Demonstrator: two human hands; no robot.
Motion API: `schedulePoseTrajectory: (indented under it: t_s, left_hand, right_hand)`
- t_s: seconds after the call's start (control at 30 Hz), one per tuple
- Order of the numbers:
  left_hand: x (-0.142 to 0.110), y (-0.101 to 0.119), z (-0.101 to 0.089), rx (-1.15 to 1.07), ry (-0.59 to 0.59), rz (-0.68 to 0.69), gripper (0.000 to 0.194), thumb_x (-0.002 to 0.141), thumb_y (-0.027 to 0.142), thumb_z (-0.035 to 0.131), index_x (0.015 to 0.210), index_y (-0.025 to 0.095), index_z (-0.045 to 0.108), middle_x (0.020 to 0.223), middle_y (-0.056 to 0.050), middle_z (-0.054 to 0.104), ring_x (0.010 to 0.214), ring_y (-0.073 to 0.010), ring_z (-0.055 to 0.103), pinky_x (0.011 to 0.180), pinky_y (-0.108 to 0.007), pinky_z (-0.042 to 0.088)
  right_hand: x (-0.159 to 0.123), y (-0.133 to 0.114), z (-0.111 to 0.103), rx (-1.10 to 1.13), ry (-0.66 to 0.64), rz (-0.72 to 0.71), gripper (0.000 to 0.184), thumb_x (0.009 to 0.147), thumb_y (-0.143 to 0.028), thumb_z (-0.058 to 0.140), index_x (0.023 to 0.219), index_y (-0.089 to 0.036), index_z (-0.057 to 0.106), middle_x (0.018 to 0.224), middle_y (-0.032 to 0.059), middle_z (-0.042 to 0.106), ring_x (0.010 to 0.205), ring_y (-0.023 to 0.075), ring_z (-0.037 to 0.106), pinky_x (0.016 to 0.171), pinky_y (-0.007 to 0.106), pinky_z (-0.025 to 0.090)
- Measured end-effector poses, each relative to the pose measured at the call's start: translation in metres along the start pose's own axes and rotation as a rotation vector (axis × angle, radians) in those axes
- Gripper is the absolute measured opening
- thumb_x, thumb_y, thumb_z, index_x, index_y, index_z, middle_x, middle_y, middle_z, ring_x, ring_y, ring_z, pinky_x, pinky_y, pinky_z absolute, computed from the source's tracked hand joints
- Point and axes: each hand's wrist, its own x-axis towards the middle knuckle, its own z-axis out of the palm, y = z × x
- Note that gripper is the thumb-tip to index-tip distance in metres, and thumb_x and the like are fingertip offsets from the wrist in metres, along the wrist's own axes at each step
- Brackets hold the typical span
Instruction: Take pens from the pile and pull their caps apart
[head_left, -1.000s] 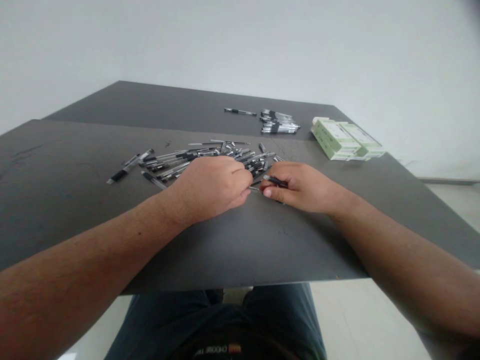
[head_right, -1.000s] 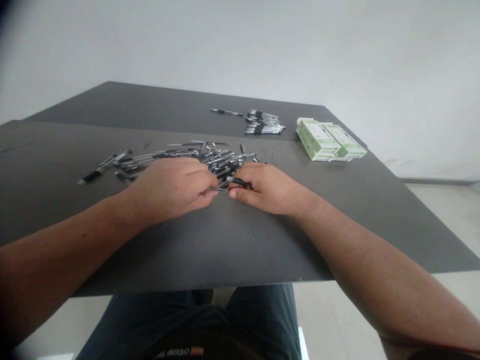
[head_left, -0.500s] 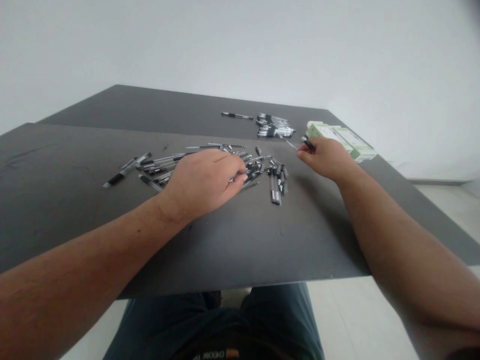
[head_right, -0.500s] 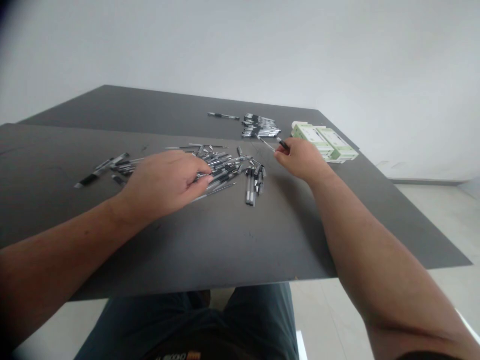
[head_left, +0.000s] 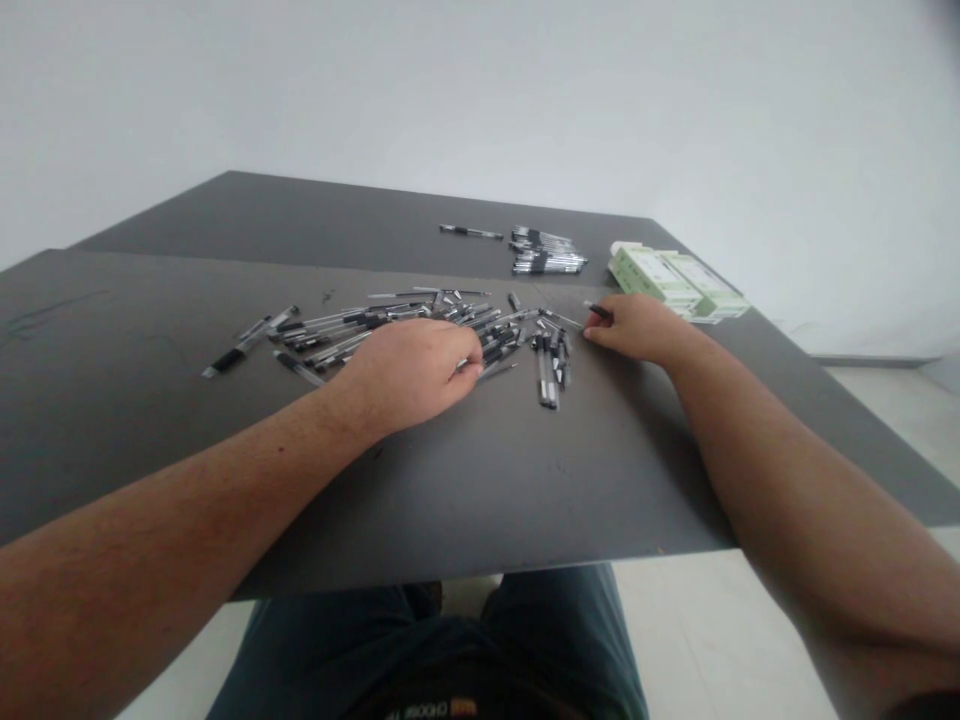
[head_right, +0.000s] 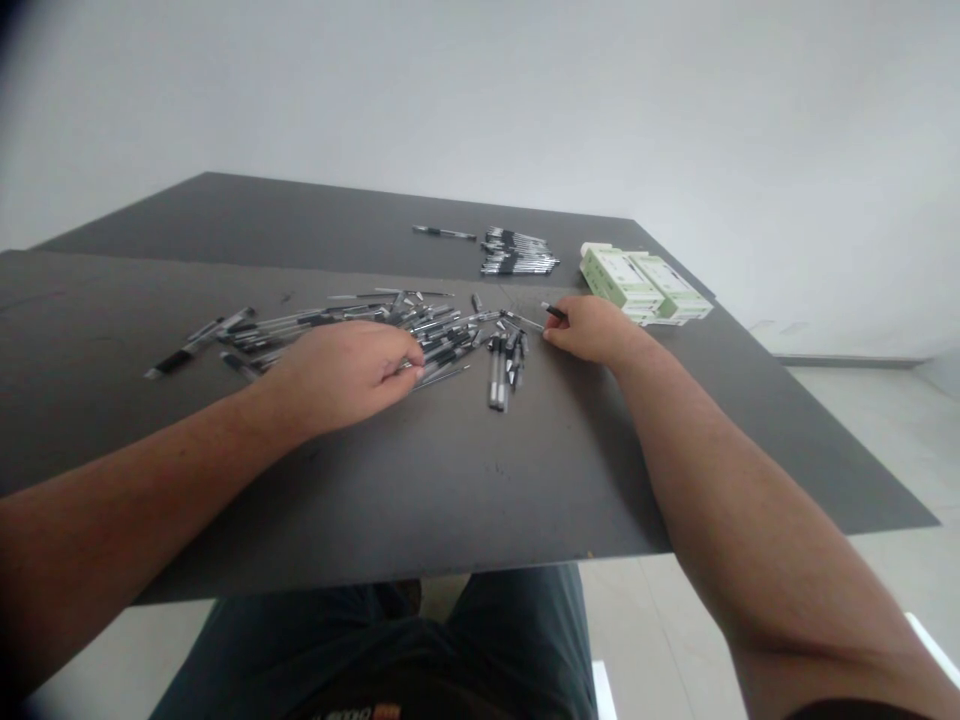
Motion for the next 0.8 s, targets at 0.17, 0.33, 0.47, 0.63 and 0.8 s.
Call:
schedulePoseTrajectory:
  t_s: [0.17, 0.33, 0.47, 0.63, 0.8]
  left_hand:
    - [0.002, 0.001, 0.002, 0.024, -0.132, -0.010, 0.029, 0.106, 0.034, 0.057, 0.111, 0.022, 0.083, 0.108, -0.009, 0.086, 0.109, -0.0337, 0.080, 0.092, -0.044, 0.058]
    - [0.001, 0.005, 0.005, 0.059, -0.190, 0.005, 0.028, 0.106, 0.034, 0.057, 0.110, 0.022, 0.083, 0.111, -0.009, 0.087, 0.111, -0.0343, 0.081, 0.092, -0.045, 0.059]
    - [0.000, 0.007, 0.007, 0.084, -0.196, 0.028, 0.026, 0.107, 0.034, 0.059, 0.108, 0.023, 0.082, 0.110, -0.008, 0.087, 0.110, -0.0338, 0.081, 0.088, -0.043, 0.058]
    - [0.000, 0.009, 0.008, 0.076, -0.207, 0.022, 0.024, 0.107, 0.035, 0.061, 0.110, 0.023, 0.082, 0.113, -0.007, 0.088, 0.112, -0.0327, 0.081, 0.089, -0.042, 0.058]
    - [0.001, 0.010, 0.008, 0.075, -0.227, 0.031, 0.025, 0.108, 0.035, 0.059, 0.115, 0.026, 0.081, 0.117, -0.006, 0.087, 0.112, -0.0328, 0.081, 0.088, -0.043, 0.058]
  right_hand:
    - [-0.005, -0.005, -0.006, 0.017, 0.043, 0.001, 0.015, 0.095, -0.034, 0.072, 0.097, -0.023, 0.081, 0.094, 0.0085, 0.085, 0.089, 0.0287, 0.078, 0.078, 0.037, 0.053]
    - [-0.015, -0.022, -0.012, 0.035, 0.159, 0.000, 0.023, 0.098, -0.036, 0.068, 0.103, -0.021, 0.084, 0.097, 0.0108, 0.084, 0.089, 0.0294, 0.077, 0.079, 0.038, 0.053]
    - [-0.021, -0.036, -0.013, 0.047, 0.175, -0.044, 0.024, 0.096, -0.034, 0.067, 0.105, -0.020, 0.085, 0.100, 0.0116, 0.084, 0.089, 0.0294, 0.076, 0.080, 0.039, 0.052]
    - [-0.022, -0.043, -0.011, 0.063, 0.168, -0.071, 0.027, 0.097, -0.035, 0.065, 0.106, -0.019, 0.085, 0.099, 0.0124, 0.083, 0.087, 0.0292, 0.075, 0.079, 0.041, 0.051]
    - [-0.023, -0.043, -0.010, 0.069, 0.171, -0.083, 0.026, 0.097, -0.034, 0.066, 0.107, -0.020, 0.086, 0.098, 0.0114, 0.083, 0.086, 0.0286, 0.075, 0.079, 0.040, 0.051]
